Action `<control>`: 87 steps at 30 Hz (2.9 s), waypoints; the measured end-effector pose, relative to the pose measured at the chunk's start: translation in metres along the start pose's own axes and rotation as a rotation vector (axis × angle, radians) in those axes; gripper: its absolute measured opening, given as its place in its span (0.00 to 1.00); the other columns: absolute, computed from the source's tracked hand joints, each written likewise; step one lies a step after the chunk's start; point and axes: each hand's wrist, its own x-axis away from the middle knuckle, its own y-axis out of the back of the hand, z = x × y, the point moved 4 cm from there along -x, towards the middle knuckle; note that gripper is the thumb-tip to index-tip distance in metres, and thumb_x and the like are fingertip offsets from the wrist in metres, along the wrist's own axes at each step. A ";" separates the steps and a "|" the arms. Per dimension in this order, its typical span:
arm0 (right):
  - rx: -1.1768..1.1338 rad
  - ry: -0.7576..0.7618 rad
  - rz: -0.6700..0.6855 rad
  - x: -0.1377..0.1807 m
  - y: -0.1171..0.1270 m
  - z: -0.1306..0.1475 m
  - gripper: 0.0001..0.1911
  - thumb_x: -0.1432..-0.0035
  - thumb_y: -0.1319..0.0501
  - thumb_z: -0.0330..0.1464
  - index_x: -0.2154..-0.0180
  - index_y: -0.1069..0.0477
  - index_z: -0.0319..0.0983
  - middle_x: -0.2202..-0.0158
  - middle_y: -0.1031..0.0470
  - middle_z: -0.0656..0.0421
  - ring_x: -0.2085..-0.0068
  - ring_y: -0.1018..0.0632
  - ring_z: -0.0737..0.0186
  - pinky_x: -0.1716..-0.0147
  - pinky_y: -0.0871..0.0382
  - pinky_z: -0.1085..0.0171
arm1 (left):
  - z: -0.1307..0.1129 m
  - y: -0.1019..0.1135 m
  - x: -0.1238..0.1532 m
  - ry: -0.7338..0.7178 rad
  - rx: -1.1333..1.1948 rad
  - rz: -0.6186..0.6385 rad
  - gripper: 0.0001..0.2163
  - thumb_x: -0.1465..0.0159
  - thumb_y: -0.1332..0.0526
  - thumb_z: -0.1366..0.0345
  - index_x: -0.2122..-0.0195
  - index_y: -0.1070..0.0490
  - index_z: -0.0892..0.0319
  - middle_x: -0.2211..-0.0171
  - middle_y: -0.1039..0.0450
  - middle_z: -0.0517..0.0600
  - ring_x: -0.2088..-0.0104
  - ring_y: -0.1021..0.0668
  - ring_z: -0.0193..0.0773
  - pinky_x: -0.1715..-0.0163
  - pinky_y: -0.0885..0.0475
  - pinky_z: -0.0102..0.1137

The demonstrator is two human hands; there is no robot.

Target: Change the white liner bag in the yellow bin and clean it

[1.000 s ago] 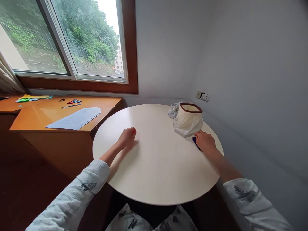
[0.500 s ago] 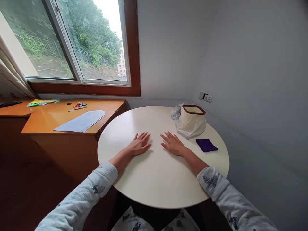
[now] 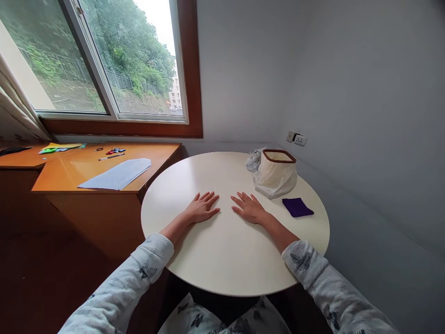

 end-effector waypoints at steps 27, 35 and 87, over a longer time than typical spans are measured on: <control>-0.013 -0.008 0.016 0.002 0.006 -0.003 0.32 0.39 0.64 0.53 0.36 0.59 0.51 0.33 0.62 0.62 0.34 0.60 0.61 0.39 0.71 0.56 | -0.006 0.007 -0.001 0.000 0.006 -0.025 0.33 0.38 0.60 0.41 0.36 0.53 0.51 0.35 0.55 0.52 0.35 0.50 0.46 0.39 0.60 0.45; -0.022 0.000 -0.023 0.004 0.008 -0.002 0.32 0.39 0.64 0.52 0.36 0.55 0.50 0.33 0.59 0.61 0.34 0.58 0.61 0.39 0.69 0.57 | -0.004 0.006 -0.002 0.005 0.007 -0.023 0.33 0.38 0.60 0.41 0.36 0.53 0.51 0.34 0.55 0.53 0.35 0.50 0.46 0.39 0.60 0.45; 0.119 -0.297 -0.849 0.003 0.108 -0.042 0.29 0.39 0.65 0.31 0.37 0.56 0.34 0.34 0.57 0.52 0.35 0.56 0.57 0.41 0.70 0.50 | -0.041 0.022 -0.021 0.233 0.000 -0.248 0.17 0.37 0.54 0.62 0.53 0.31 0.56 0.56 0.33 0.59 0.50 0.32 0.50 0.50 0.41 0.44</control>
